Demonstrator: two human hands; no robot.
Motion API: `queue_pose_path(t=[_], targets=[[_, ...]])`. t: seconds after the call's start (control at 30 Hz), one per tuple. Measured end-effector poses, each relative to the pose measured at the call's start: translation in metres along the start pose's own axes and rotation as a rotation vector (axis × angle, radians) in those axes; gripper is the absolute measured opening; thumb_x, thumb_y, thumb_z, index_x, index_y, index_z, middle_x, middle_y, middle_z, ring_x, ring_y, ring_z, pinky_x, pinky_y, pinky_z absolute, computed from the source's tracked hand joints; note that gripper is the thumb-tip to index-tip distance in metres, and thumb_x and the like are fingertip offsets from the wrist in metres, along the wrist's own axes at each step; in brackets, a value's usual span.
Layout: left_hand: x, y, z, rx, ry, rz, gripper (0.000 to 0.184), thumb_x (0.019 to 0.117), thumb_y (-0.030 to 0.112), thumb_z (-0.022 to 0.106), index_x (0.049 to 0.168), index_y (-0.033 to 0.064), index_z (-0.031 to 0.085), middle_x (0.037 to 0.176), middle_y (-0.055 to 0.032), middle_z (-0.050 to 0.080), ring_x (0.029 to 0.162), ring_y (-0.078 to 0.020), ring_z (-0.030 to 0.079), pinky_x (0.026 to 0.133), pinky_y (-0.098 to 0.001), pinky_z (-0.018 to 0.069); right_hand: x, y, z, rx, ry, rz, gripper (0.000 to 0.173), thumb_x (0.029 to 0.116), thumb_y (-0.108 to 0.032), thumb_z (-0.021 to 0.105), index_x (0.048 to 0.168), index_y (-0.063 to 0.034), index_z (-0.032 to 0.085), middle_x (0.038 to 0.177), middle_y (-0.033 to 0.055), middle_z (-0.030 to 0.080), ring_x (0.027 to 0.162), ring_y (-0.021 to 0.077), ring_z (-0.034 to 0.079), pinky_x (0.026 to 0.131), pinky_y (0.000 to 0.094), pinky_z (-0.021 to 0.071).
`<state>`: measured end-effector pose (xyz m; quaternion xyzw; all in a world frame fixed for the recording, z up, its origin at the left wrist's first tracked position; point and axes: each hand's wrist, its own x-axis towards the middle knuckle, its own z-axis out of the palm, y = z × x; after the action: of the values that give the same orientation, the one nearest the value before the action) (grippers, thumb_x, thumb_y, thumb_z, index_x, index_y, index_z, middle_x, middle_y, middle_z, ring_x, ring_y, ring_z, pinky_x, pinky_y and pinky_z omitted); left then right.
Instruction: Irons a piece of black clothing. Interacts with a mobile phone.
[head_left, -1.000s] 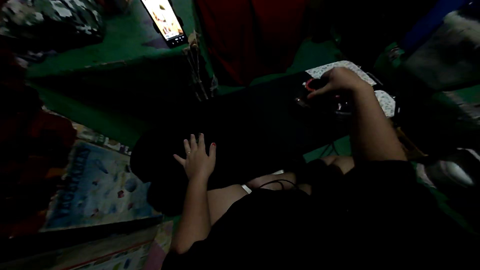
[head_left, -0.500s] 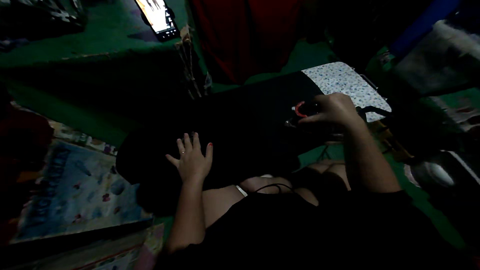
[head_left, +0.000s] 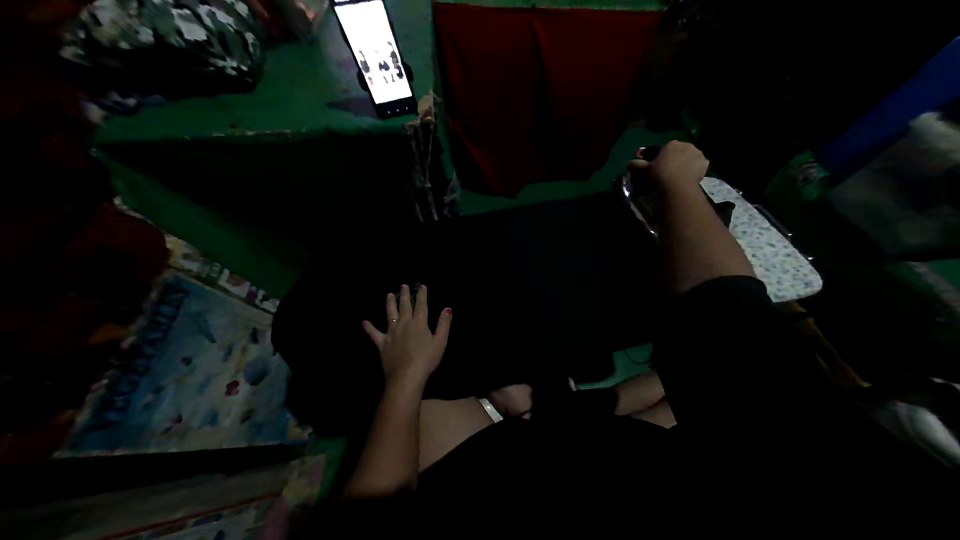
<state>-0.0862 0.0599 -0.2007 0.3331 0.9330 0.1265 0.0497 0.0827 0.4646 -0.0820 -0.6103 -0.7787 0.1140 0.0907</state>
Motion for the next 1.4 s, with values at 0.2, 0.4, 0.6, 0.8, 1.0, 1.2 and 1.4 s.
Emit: queue_pose_path(t=[0.2, 0.4, 0.6, 0.8, 1.0, 1.2, 1.4], targets=[[-0.001, -0.004, 0.004, -0.01, 0.01, 0.01, 0.072, 0.1044, 0.061, 0.039, 0.161, 0.0171, 0.034, 0.17, -0.0123, 0.023, 0.158, -0.0377, 0.014, 0.116, -0.0772, 0.0007, 0.018, 0.026, -0.007, -0.007, -0.193, -0.137, 0.066, 0.099, -0.047, 0.067, 0.127, 0.0124, 0.06, 0.131, 0.0367, 0.059, 0.129, 0.0519, 0.055, 0.105, 0.0703, 0.041], [-0.01, -0.005, 0.004, -0.028, 0.015, 0.018, 0.071, 0.1048, 0.059, 0.04, 0.162, 0.0166, 0.033, 0.17, -0.0136, 0.022, 0.158, -0.0389, 0.013, 0.115, -0.0776, 0.0005, -0.03, 0.059, -0.007, 0.108, -0.309, -0.506, 0.051, 0.0965, -0.035, 0.074, 0.121, 0.0078, 0.065, 0.116, 0.0335, 0.066, 0.111, 0.05, 0.063, 0.099, 0.0709, 0.0442], [-0.016, -0.005, 0.002, -0.036, 0.007, 0.012, 0.071, 0.105, 0.059, 0.04, 0.162, 0.0165, 0.032, 0.171, -0.0129, 0.02, 0.158, -0.0385, 0.011, 0.115, -0.0781, -0.0007, -0.124, 0.048, -0.008, 0.141, -0.495, -0.94, 0.045, 0.0712, -0.019, 0.095, 0.106, 0.0014, 0.075, 0.096, 0.0202, 0.073, 0.092, 0.038, 0.069, 0.088, 0.0651, 0.0512], [-0.017, -0.006, 0.004, -0.04, 0.029, 0.023, 0.069, 0.1059, 0.056, 0.041, 0.161, 0.0159, 0.033, 0.17, -0.0119, 0.023, 0.158, -0.037, 0.013, 0.116, -0.0771, 0.0003, -0.177, 0.018, 0.01, 0.178, -0.482, -1.029, 0.044, 0.0725, -0.036, 0.093, 0.096, -0.0028, 0.077, 0.081, 0.0128, 0.073, 0.078, 0.0301, 0.069, 0.076, 0.0594, 0.0547], [-0.011, -0.003, 0.003, -0.017, 0.017, 0.012, 0.07, 0.1059, 0.057, 0.04, 0.162, 0.016, 0.032, 0.17, -0.0111, 0.022, 0.158, -0.0348, 0.013, 0.117, -0.0753, 0.0007, -0.173, -0.034, 0.021, 0.036, -0.16, -0.735, 0.056, 0.0886, -0.052, 0.078, 0.107, 0.0, 0.072, 0.099, 0.0238, 0.072, 0.097, 0.045, 0.07, 0.084, 0.0674, 0.0511], [-0.003, -0.002, 0.004, 0.015, -0.019, 0.0, 0.072, 0.1051, 0.061, 0.036, 0.163, 0.0178, 0.03, 0.171, -0.0089, 0.021, 0.159, -0.0333, 0.012, 0.118, -0.0743, 0.0002, -0.112, -0.097, 0.033, 0.013, -0.101, -0.444, 0.057, 0.0913, -0.056, 0.073, 0.12, -0.0063, 0.072, 0.116, 0.0217, 0.072, 0.112, 0.0423, 0.068, 0.091, 0.0663, 0.0512], [0.0, -0.001, -0.001, 0.024, -0.062, -0.008, 0.073, 0.1049, 0.063, 0.031, 0.162, 0.0178, 0.031, 0.171, -0.0094, 0.021, 0.159, -0.0336, 0.013, 0.119, -0.0729, -0.0001, -0.064, -0.142, 0.039, 0.067, -0.229, -0.509, 0.06, 0.0903, -0.053, 0.076, 0.12, -0.0009, 0.07, 0.121, 0.0254, 0.069, 0.118, 0.0445, 0.064, 0.097, 0.0686, 0.0474]])
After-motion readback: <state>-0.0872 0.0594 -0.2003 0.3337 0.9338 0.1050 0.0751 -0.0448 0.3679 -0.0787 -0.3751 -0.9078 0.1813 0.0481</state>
